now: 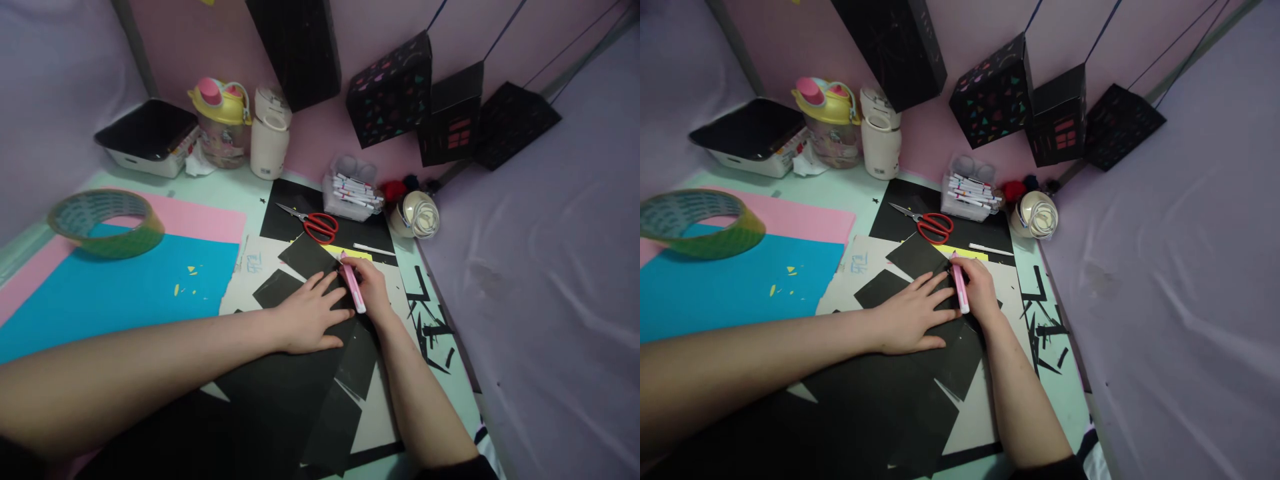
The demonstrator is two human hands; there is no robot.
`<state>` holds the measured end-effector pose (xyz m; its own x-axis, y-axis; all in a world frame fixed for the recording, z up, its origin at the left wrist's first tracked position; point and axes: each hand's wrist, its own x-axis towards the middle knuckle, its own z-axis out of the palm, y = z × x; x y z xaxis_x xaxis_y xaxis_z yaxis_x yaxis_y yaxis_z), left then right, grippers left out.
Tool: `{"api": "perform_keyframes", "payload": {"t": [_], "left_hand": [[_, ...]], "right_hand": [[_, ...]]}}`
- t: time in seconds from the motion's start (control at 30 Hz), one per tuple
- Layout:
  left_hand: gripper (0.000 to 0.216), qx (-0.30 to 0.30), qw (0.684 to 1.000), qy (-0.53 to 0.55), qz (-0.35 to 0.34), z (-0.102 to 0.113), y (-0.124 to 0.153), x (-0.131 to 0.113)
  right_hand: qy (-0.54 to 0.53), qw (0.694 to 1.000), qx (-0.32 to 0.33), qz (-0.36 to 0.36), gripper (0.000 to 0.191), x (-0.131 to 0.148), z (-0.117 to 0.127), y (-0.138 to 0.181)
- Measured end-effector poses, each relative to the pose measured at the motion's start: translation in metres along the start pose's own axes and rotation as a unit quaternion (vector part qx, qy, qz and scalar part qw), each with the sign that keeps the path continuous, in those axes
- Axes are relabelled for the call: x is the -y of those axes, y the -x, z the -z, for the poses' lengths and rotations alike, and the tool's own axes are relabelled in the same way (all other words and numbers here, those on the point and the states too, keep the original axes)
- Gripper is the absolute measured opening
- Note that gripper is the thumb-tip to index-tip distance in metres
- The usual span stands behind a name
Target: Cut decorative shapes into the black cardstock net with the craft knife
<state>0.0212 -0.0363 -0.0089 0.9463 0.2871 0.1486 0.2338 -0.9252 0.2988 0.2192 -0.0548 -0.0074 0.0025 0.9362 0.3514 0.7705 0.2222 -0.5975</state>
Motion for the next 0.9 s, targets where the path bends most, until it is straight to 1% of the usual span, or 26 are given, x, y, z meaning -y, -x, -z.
{"api": "perform_keyframes", "payload": {"t": [0.07, 0.13, 0.17, 0.27, 0.33, 0.37, 0.43, 0.5, 0.57, 0.8, 0.9], "left_hand": [[0.058, -0.003, 1.000, -0.001, -0.001, 0.000, 0.000, 0.000], [0.057, -0.007, 1.000, -0.001, -0.001, 0.000, -0.001, 0.000], [0.057, -0.009, 1.000, 0.000, 0.001, 0.000, -0.001, 0.000], [0.057, -0.003, 1.000, 0.002, 0.007, 0.002, -0.001, 0.000], [0.057, 0.003, 1.000, 0.001, 0.007, 0.003, -0.001, 0.000], [0.057, 0.004, 1.000, 0.000, 0.006, 0.003, -0.001, 0.000], [0.057, 0.002, 1.000, -0.003, 0.005, 0.003, -0.001, 0.000], [0.056, 0.000, 1.000, -0.006, 0.006, 0.003, -0.001, 0.000], [0.056, -0.001, 1.000, -0.010, 0.004, 0.002, -0.001, 0.000], [0.054, -0.018, 1.000, -0.011, -0.009, -0.001, -0.001, 0.001], [0.055, -0.016, 1.000, -0.010, -0.010, 0.000, -0.001, 0.001]], "right_hand": [[0.021, 1.000, 0.008, 0.015, 0.024, 0.001, 0.000, 0.000], [0.039, 0.999, 0.001, 0.021, 0.025, 0.000, -0.002, -0.001], [0.049, 0.999, -0.015, 0.016, 0.025, -0.001, -0.002, -0.001], [0.060, 0.994, -0.092, -0.024, 0.024, -0.006, -0.005, -0.002], [0.043, 0.992, -0.114, -0.042, 0.023, -0.009, -0.005, -0.003], [0.031, 0.993, -0.106, -0.043, 0.023, -0.010, -0.005, -0.003], [0.013, 0.997, -0.071, -0.031, 0.022, -0.010, -0.005, -0.003], [0.010, 0.999, -0.037, -0.009, 0.023, -0.008, -0.004, -0.003], [0.019, 1.000, -0.017, 0.016, 0.023, -0.005, -0.003, -0.003], [0.072, 0.996, 0.015, 0.045, 0.022, 0.001, -0.003, -0.003], [0.082, 0.996, 0.005, 0.041, 0.024, -0.003, -0.007, -0.003]]}}
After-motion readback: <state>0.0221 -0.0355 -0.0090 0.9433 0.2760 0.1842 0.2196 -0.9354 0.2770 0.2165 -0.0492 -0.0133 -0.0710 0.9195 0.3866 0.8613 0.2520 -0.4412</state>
